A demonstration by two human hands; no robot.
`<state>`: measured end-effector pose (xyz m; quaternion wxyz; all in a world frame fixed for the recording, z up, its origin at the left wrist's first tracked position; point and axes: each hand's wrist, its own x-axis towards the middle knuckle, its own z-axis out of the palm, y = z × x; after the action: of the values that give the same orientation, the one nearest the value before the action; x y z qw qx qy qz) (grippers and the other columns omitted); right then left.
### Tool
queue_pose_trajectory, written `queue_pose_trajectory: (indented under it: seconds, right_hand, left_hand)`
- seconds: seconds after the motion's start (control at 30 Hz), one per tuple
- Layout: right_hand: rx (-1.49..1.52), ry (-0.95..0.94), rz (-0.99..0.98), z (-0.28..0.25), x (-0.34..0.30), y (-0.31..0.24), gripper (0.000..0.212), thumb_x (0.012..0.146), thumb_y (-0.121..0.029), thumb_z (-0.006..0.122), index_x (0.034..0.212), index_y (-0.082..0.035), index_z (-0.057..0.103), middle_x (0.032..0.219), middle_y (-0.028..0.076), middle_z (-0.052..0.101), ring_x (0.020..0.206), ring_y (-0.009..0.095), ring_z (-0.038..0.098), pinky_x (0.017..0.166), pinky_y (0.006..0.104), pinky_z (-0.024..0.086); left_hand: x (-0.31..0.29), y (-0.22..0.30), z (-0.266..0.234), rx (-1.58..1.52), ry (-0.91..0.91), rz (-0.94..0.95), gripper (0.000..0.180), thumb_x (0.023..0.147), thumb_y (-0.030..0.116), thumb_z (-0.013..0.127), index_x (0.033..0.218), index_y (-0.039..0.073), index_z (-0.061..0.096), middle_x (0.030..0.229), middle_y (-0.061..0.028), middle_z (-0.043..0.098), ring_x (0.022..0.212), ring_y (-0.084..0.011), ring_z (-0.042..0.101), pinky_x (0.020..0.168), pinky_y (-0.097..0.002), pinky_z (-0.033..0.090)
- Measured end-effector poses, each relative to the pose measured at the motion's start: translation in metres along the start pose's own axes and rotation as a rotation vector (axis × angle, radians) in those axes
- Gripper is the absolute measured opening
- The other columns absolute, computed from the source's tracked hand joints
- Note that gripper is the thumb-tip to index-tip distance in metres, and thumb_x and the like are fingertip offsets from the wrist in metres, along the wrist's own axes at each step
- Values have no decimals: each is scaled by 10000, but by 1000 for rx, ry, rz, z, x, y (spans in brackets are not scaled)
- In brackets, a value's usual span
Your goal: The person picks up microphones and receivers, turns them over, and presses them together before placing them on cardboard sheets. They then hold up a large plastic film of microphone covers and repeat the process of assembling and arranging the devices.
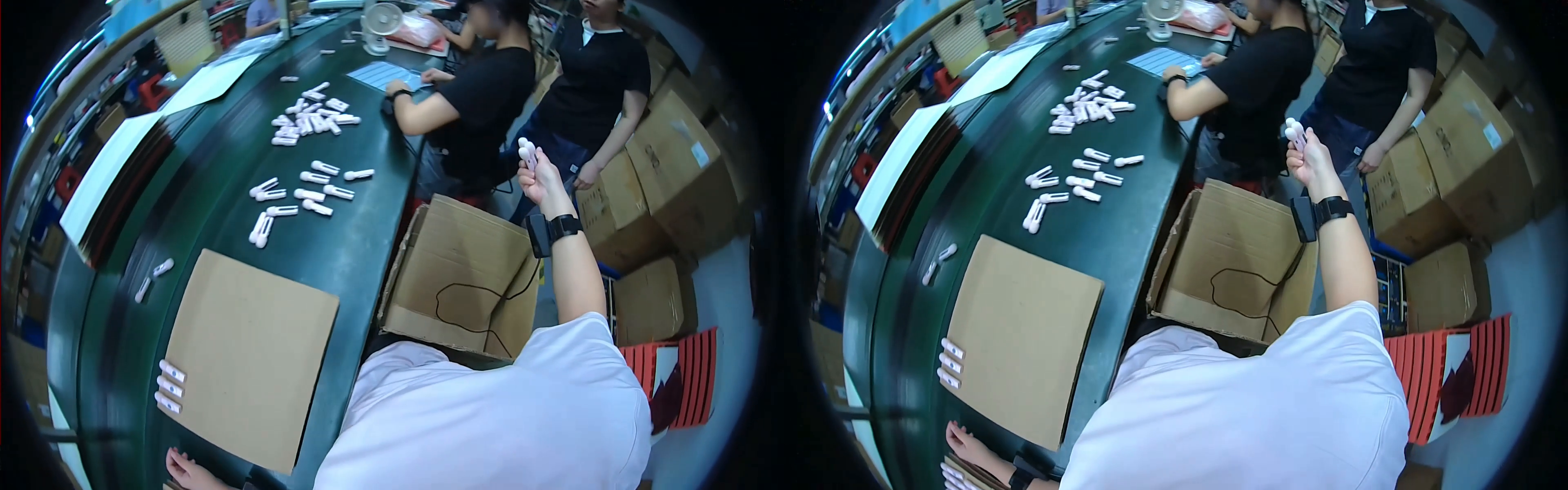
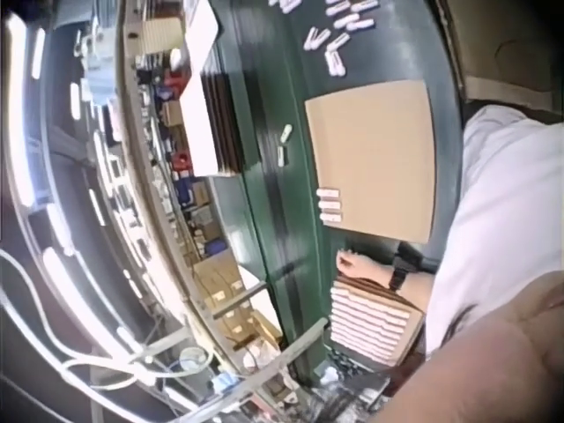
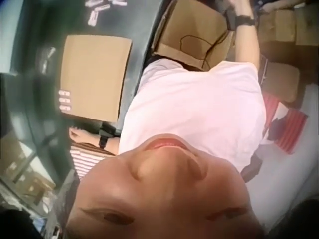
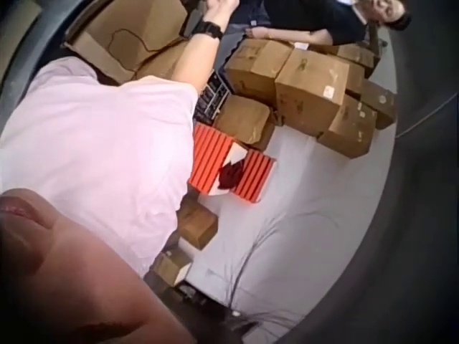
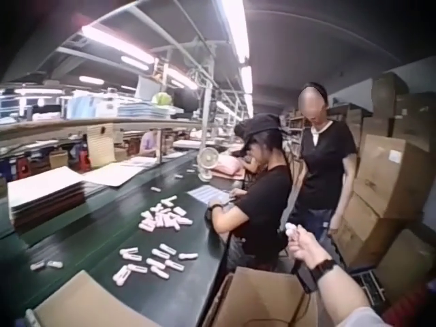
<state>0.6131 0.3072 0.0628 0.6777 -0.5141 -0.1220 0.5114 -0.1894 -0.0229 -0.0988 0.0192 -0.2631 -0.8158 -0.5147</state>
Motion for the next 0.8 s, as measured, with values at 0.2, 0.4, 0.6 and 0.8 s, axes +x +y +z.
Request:
queue_pose_trajectory:
  seconds: [0.2,0.4,0.6,0.8]
  right_hand:
    - [134,31,16,-61,1,-9,521,983,-480,330,1003,16,489,691,84,489,460,127,382,378,225,286]
    - [238,38,92,-82,3,-12,479,985,-446,354,1021,10,495,713,90,497,510,141,405,406,251,310]
    - [468,-280,34,-105,27,-1,304,975,-261,394,1128,-42,540,923,77,611,727,177,561,621,287,479]
    - [422,-608,38,89,-28,79,354,983,-251,409,1261,-46,486,923,60,568,727,139,487,578,263,403]
  left_hand:
    - [-4,12,-6,-39,63,-56,325,948,302,534,1100,21,591,1054,-59,635,881,-153,572,708,-248,426]
    - [-34,87,5,-150,88,-142,252,898,123,597,1088,-33,543,946,-119,584,842,-186,559,765,-307,471]
    - [-12,26,-3,-159,101,-131,300,940,261,553,1107,15,590,1068,-89,629,877,-174,577,726,-267,448]
    - [-16,31,22,-224,93,-106,152,911,146,586,1020,45,617,918,-20,619,766,-87,551,636,-200,437]
